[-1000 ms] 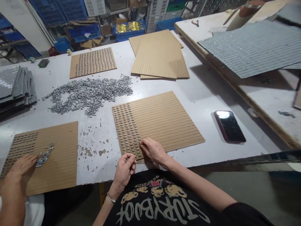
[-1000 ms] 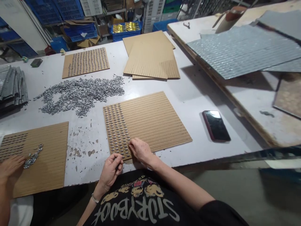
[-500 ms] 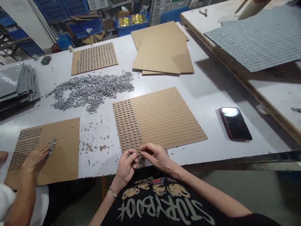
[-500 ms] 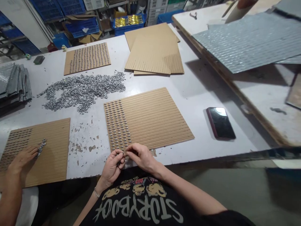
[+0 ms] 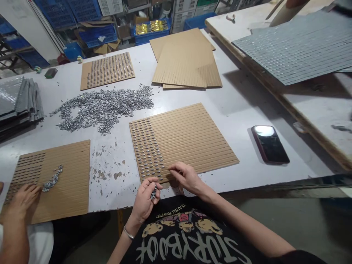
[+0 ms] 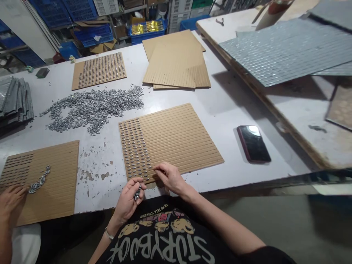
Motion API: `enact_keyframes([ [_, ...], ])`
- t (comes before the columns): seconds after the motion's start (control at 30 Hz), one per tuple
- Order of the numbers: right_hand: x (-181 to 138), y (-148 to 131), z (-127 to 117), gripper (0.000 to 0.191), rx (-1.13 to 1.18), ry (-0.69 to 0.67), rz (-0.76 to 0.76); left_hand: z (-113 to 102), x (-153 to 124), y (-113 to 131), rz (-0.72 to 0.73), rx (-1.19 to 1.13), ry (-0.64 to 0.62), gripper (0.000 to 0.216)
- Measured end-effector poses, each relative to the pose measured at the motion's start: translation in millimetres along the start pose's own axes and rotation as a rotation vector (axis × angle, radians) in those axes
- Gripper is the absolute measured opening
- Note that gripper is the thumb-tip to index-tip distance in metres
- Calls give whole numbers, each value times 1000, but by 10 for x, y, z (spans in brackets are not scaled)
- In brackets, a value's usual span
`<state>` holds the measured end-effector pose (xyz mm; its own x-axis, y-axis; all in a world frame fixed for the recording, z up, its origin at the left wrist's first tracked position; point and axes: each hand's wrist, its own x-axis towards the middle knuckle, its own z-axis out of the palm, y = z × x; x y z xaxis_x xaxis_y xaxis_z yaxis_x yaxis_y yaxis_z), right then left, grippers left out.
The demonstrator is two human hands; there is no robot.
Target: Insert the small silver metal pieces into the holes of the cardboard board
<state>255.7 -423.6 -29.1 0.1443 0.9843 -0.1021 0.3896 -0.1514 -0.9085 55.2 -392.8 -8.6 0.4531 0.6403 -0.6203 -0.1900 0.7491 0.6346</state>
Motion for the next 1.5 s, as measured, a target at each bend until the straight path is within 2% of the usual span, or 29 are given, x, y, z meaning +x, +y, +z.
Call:
enact_keyframes([
  [0.07, 85, 1, 8, 15, -120, -48, -45, -27, -5, 48, 20, 48, 43, 37],
  [0.27, 190, -44, 137, 12, -395, -166, -50, -94, 36, 44, 9, 96, 97, 39],
  [0.47, 197, -36, 227, 15, -565, -141, -5, -120, 71, -8, 13, -16, 71, 35],
  [0.57, 195, -33, 209, 7, -505, -90, 22, -112, 57, -9, 15, -94, 48, 32],
  [0.67, 119, -88, 148, 7, -315, -24, 5, -103, 36, -19, 13, -151, 22, 28],
  [0.8, -97, -238, 103, 13, 33, -96, -47, -52, 25, -73, -10, -193, -33, 24],
  [0.9, -224, -313, 132, 14, 140, -128, -32, 28, 30, -141, -62, -213, -98, 23],
  [1.03, -255, -270, 118, 16, 171, -72, 8, 82, 24, -196, -93, -181, -129, 23],
  [1.17, -196, -112, 23, 14, 167, 13, 129, -1, 4, -132, -11, -108, -43, 29],
  [1.33, -81, -26, 55, 14, -14, -9, 133, -85, -17, 10, 104, -11, 85, 27],
  [1.5, -9, -75, 228, 14, -259, 15, 70, -111, -1, 37, 89, 51, 117, 31],
])
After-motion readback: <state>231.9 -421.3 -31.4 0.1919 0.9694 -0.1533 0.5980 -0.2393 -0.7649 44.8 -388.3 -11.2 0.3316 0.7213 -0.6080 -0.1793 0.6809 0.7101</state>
